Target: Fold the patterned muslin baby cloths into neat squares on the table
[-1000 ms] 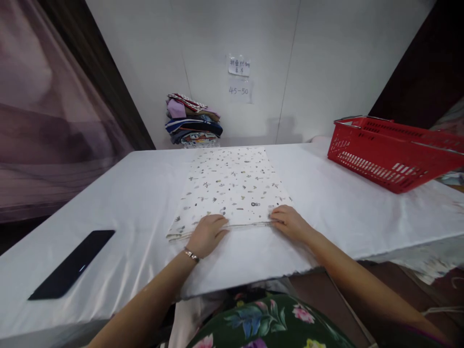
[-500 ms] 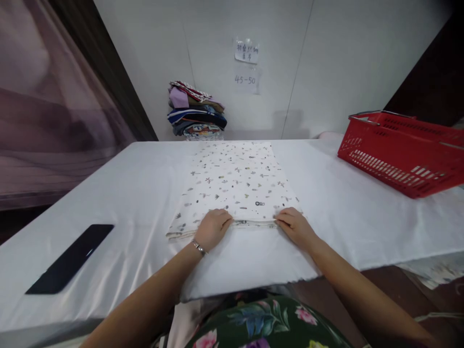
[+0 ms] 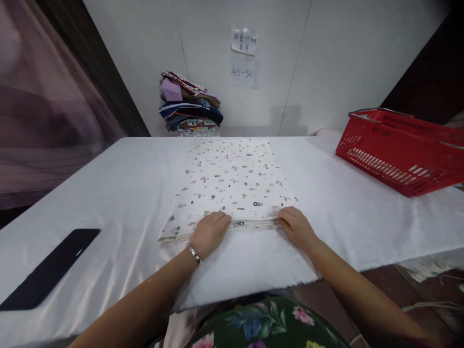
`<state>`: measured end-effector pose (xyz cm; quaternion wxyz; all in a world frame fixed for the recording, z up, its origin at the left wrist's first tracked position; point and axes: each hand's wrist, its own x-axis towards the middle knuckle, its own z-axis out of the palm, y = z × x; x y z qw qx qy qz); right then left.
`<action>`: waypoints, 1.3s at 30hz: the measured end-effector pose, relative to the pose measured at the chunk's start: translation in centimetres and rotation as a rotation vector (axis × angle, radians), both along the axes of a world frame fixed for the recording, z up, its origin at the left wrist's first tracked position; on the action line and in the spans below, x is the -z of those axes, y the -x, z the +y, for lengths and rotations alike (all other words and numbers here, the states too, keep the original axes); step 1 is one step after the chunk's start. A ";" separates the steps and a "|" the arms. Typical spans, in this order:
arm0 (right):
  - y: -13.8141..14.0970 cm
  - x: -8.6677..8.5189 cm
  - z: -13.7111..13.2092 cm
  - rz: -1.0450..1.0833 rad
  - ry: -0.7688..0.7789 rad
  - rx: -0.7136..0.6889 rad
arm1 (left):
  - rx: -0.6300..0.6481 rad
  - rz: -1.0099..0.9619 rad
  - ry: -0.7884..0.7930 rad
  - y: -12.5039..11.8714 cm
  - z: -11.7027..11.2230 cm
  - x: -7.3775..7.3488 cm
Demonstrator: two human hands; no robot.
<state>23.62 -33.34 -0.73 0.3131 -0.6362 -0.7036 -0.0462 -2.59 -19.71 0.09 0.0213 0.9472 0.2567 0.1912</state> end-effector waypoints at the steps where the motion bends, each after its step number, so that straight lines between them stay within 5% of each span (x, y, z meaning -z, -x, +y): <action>1: 0.0 0.0 -0.1 -0.006 0.003 -0.010 | 0.000 0.002 -0.010 0.0 0.0 0.2; 20: -0.6 -0.6 -0.5 -0.150 0.161 -0.066 | 0.052 -0.009 -0.033 0.5 0.0 0.8; 33: 0.0 -0.6 -0.6 -0.002 0.058 -0.022 | 0.007 -0.057 0.015 0.1 0.1 0.7; 39: -0.3 0.0 -0.5 -0.097 0.126 -0.045 | 0.027 -0.042 0.010 0.0 0.1 0.7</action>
